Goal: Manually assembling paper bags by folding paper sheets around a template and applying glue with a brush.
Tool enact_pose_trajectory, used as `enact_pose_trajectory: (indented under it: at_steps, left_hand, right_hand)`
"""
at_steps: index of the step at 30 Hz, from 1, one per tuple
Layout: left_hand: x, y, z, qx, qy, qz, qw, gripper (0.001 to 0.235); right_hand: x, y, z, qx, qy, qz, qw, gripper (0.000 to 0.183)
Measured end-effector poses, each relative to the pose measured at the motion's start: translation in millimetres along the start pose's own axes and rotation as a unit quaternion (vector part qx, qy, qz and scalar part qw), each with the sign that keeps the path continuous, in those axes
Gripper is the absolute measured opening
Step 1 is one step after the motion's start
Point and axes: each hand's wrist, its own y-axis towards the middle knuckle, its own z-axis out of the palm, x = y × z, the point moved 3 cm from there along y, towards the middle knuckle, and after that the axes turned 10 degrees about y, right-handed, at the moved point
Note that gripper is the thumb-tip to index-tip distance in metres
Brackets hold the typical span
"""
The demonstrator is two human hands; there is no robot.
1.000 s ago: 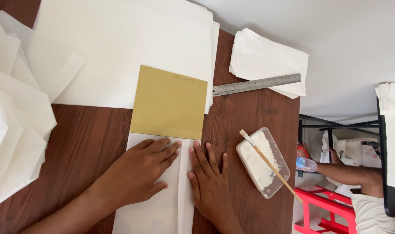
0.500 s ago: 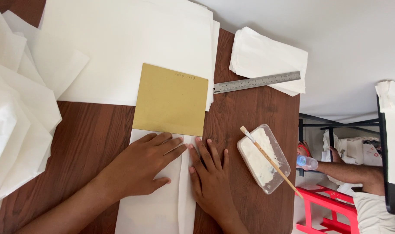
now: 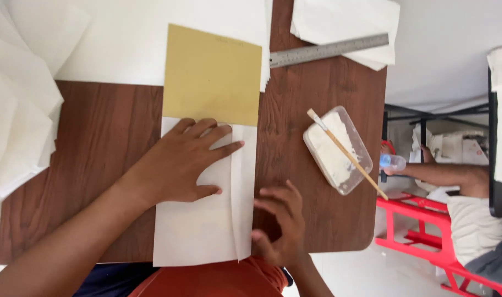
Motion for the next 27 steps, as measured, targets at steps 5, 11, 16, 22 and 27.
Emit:
enact_pose_trajectory:
  at_steps: [5,11,16,22,27]
  left_hand:
    - [-5,-3,5,0.05,0.041,-0.025,0.998,0.131]
    - [-21,-4,9,0.044,0.098,-0.053,0.993,0.16]
    - [-30,-11,22,0.008,0.148,-0.062,0.987,0.178]
    - [-33,-13,25,-0.002,0.175,-0.067,0.982,0.184]
    - [-35,-12,25,0.005,0.179,-0.074,0.981,0.186]
  right_hand:
    - [23,-48,11,0.027,-0.064,-0.079,0.994,0.05]
    - [22,-68,21,-0.033,-0.081,-0.086,0.992,0.025]
    - [21,-70,18,-0.035,-0.086,-0.097,0.991,0.017]
    - [20,-77,15,-0.04,-0.07,-0.082,0.993,0.009]
    - [16,-79,19,-0.04,-0.074,-0.093,0.992,0.009]
